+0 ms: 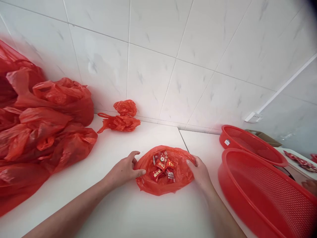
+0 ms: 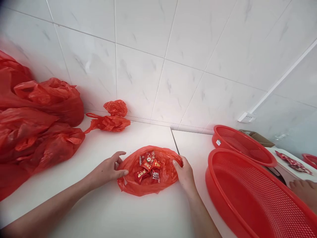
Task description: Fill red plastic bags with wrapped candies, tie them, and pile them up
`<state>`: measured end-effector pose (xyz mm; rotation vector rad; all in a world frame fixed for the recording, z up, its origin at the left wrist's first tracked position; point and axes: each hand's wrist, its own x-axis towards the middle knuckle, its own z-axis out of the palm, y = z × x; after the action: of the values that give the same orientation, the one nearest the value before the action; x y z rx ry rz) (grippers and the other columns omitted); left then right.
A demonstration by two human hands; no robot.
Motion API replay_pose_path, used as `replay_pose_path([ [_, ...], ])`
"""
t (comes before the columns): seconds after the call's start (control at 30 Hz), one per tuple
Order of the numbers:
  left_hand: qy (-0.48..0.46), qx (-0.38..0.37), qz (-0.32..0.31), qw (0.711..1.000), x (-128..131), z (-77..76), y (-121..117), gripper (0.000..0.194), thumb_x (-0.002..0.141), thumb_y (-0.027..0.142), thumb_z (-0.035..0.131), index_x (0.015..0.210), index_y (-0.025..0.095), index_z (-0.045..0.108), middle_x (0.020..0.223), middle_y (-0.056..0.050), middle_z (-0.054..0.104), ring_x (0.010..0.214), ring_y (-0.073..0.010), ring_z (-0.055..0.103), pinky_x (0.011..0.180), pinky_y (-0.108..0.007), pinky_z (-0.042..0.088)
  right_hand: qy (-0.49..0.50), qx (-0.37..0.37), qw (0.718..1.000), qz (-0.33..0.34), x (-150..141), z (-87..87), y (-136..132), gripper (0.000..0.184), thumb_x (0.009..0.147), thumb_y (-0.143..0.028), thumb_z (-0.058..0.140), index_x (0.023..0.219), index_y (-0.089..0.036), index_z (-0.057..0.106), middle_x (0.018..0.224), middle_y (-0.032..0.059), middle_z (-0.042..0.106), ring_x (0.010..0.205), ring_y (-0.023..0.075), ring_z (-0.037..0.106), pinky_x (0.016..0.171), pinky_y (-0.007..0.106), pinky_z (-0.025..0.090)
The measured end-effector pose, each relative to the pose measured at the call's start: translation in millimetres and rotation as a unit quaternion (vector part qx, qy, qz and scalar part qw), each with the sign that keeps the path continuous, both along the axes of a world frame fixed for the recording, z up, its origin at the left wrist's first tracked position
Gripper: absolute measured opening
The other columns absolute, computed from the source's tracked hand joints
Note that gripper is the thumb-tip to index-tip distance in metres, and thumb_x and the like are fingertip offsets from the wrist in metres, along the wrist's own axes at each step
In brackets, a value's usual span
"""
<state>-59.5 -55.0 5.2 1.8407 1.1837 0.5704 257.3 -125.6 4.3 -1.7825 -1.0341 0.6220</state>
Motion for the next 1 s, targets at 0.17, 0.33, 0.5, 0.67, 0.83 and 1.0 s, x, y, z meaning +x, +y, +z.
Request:
replay_pose_path([
  [0.17, -0.074, -0.085, -0.008, 0.994, 3, 10.0, 1, 0.043, 0.071, 0.033, 0.062, 0.112, 0.022, 0.05, 0.071, 0.003, 0.062, 0.068, -0.0195, 0.062, 0.064, -0.031, 0.048, 0.094, 0.048, 0.994, 0.009, -1, -10.5, -1, 0.027, 0.074, -0.045, 0.062, 0.085, -0.02, 0.06, 0.082, 0.0033, 0.067, 0.075, 0.0212, 0.062, 0.062, 0.03, 0.048],
  [0.33, -0.33, -0.085, 0.137, 0.93, 22, 34.9, 25, 0.043, 0.066, 0.028, 0.07, 0.102, 0.018, 0.049, 0.072, 0.001, 0.06, 0.064, -0.016, 0.061, 0.064, -0.034, 0.052, 0.137, 0.114, 0.984, -0.026, 7, 5.8, 9, 0.027, 0.072, -0.045, 0.065, 0.078, -0.019, 0.059, 0.075, 0.0009, 0.065, 0.067, 0.0174, 0.059, 0.057, 0.027, 0.046],
  [0.5, -0.422, -0.047, 0.128, 0.896, 35, 89.9, 49, 0.037, 0.069, 0.023, 0.068, 0.099, 0.017, 0.047, 0.07, 0.001, 0.062, 0.066, -0.0124, 0.062, 0.066, -0.028, 0.051, 0.167, 0.204, 0.963, -0.046, 11, 47.6, 26, 0.027, 0.068, -0.042, 0.069, 0.076, -0.018, 0.058, 0.07, -0.0002, 0.06, 0.064, 0.0141, 0.056, 0.055, 0.025, 0.045],
  [0.67, -0.521, 0.034, 0.104, 0.846, 39, 140.8, 51, 0.033, 0.067, 0.012, 0.068, 0.094, 0.017, 0.05, 0.065, 0.003, 0.059, 0.064, -0.0115, 0.062, 0.057, -0.021, 0.047, 0.182, 0.289, 0.939, -0.049, 10, 80.1, 27, 0.028, 0.067, -0.04, 0.071, 0.079, -0.02, 0.055, 0.074, -0.0019, 0.058, 0.064, 0.0121, 0.054, 0.057, 0.025, 0.046],
  [0.83, -0.491, 0.006, 0.086, 0.867, 30, 137.6, 44, 0.039, 0.066, 0.013, 0.072, 0.1, 0.018, 0.052, 0.074, 0.002, 0.061, 0.065, -0.0098, 0.062, 0.06, -0.021, 0.048, 0.114, 0.187, 0.976, 0.014, 13, 74.1, 8, 0.03, 0.069, -0.041, 0.073, 0.069, -0.019, 0.052, 0.057, -0.0061, 0.046, 0.049, 0.006, 0.037, 0.045, 0.019, 0.031],
  [1.0, -0.456, -0.029, 0.063, 0.887, 11, 109.4, 38, 0.044, 0.068, 0.015, 0.074, 0.107, 0.021, 0.053, 0.105, -0.005, 0.065, 0.083, -0.0122, 0.064, 0.072, -0.024, 0.049, 0.142, 0.118, 0.98, 0.07, 26, 57.0, -11, 0.028, 0.073, -0.043, 0.07, 0.072, -0.02, 0.055, 0.062, -0.0051, 0.046, 0.052, 0.0061, 0.034, 0.046, 0.02, 0.029],
])
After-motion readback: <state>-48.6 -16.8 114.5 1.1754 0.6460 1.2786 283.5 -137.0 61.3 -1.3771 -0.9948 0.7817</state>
